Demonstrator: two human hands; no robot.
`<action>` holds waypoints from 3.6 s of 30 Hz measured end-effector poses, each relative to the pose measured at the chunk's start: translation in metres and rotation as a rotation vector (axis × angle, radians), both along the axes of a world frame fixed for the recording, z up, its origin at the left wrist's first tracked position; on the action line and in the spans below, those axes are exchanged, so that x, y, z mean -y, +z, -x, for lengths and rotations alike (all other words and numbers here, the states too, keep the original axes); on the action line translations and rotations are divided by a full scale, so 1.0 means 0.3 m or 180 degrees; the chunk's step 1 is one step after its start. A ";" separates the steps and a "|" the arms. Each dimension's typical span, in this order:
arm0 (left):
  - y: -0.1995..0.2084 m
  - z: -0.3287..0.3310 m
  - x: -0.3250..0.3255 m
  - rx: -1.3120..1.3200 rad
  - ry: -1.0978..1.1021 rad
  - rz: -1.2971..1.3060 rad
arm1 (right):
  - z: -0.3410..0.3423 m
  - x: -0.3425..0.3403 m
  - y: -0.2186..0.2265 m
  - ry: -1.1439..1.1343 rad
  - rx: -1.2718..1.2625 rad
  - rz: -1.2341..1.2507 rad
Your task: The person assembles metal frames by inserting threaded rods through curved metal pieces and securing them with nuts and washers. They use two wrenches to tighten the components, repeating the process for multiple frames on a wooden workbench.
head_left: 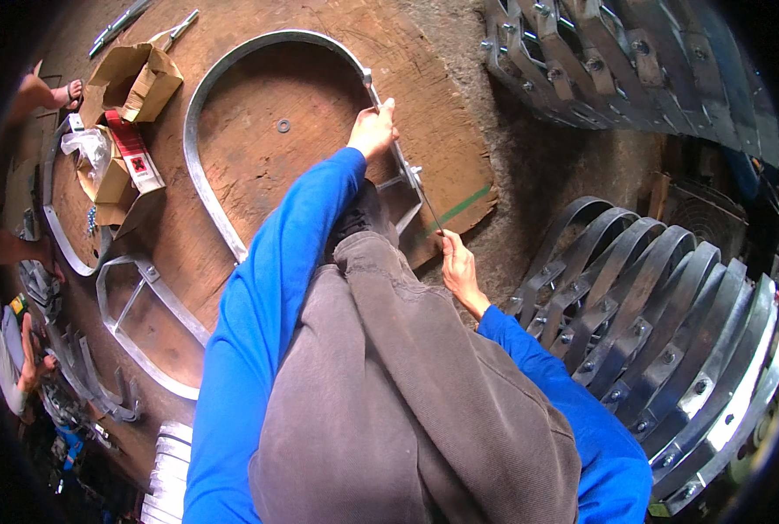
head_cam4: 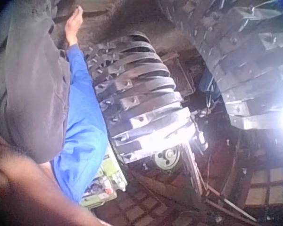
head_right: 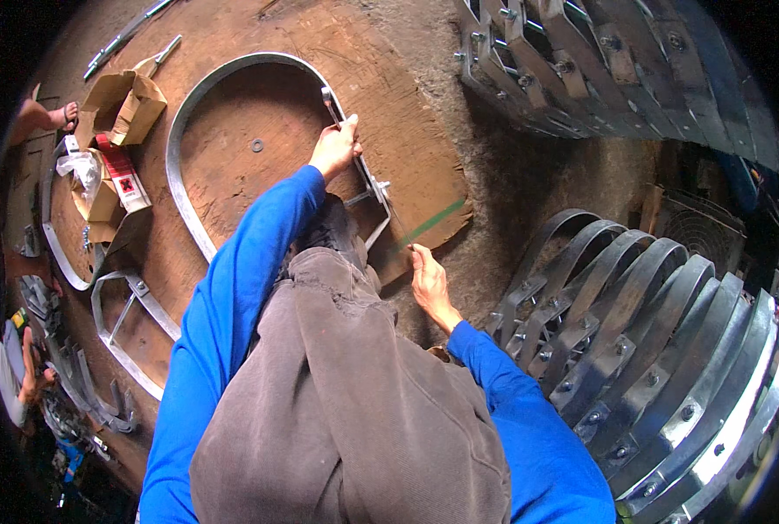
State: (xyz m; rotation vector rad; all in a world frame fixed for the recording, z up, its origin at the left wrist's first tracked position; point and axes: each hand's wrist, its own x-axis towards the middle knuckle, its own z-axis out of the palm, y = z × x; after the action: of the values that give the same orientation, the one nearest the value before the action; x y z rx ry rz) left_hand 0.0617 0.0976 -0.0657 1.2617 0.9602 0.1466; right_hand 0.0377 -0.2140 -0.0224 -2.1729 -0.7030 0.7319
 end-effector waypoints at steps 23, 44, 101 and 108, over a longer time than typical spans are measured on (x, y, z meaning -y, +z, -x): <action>-0.061 -0.011 0.036 -0.0153 -0.0182 -0.0472 | -0.076 -0.236 0.352 0.0041 0.0974 -0.0230; -0.006 0.016 0.042 -0.0215 -0.0040 -0.0443 | -0.369 -0.766 0.235 0.0439 0.2375 -0.3027; 0.238 0.138 0.080 0.0927 -0.0123 0.0110 | -0.522 -0.928 -0.127 0.0233 0.1730 0.0652; 0.222 0.297 -0.085 0.1380 0.0524 0.0065 | -0.615 -0.863 -0.180 -0.0029 0.0957 0.0214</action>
State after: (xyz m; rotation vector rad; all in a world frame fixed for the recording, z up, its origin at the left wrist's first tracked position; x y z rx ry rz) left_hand -0.0274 0.1230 0.0007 1.0715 0.6846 0.5163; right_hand 0.2221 0.0448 -0.0763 -2.3734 -0.8288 0.4321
